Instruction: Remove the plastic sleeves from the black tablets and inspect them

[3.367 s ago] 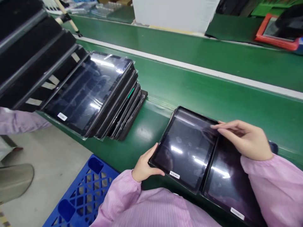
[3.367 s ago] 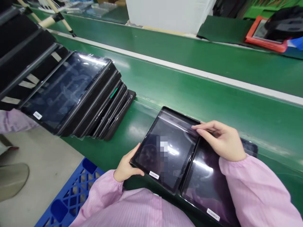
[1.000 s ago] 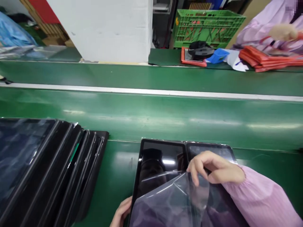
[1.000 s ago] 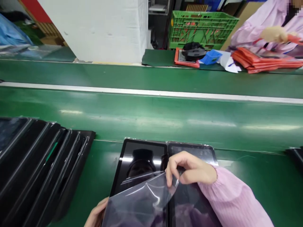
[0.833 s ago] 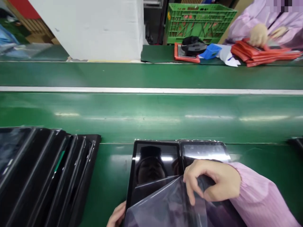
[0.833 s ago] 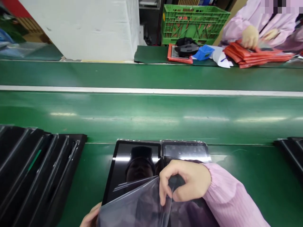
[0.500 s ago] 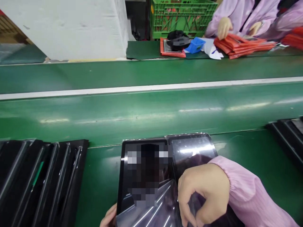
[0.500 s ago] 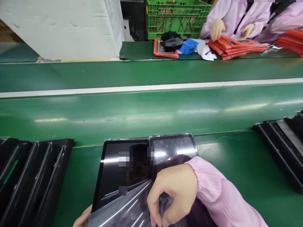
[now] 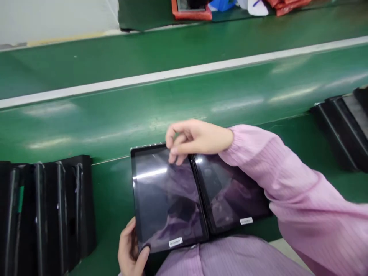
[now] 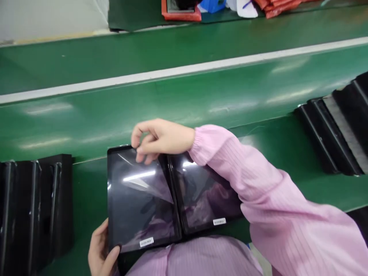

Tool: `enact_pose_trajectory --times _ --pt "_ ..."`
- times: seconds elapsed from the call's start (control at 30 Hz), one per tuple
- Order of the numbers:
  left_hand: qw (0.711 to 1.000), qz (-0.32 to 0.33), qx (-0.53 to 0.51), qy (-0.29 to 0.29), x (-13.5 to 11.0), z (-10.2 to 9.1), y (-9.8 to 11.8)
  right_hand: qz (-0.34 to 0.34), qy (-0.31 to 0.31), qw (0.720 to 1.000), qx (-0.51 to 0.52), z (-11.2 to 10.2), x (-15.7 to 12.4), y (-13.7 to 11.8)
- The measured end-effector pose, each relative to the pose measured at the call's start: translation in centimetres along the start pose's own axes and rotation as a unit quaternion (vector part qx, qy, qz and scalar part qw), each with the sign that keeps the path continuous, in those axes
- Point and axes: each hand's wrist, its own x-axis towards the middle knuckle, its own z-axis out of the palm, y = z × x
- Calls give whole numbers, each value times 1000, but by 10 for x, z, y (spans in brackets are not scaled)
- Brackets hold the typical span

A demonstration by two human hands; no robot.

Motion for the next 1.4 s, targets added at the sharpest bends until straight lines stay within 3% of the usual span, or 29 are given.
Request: enact_pose_trajectory --times 0.2,0.33,0.5,0.73,0.87,0.97,1.1,1.17,1.2,1.27,1.3,1.4 --pt "999 42 -22 3 5 0 -2 -9 36 999 -37 22 32 0" --pt "998 69 -11 -4 6 3 0 10 110 993 -36 36 34 -8" --pt "998 54 -15 10 6 7 1 55 192 978 68 42 39 -10" --pt "997 53 -60 10 9 10 -1 112 230 950 177 48 47 5" --pt "997 64 -40 14 12 10 0 111 242 945 191 48 44 5" --pt "998 62 -5 9 9 12 13 59 283 942 168 34 29 -7" --pt "990 78 109 44 0 19 48 -25 329 939 97 -13 -16 -13" --pt "962 141 223 71 -2 26 68 -57 391 919 -10 -41 -45 -4" --pt "940 182 279 70 -3 31 77 -65 435 894 -84 -53 -60 3" --pt "899 258 354 27 -2 45 93 -73 504 826 -241 -73 -85 20" --pt "883 289 370 -12 -2 54 99 -71 512 811 -275 -80 -95 30" --pt "844 354 381 -130 -1 86 114 -31 457 817 -351 -87 -115 55"
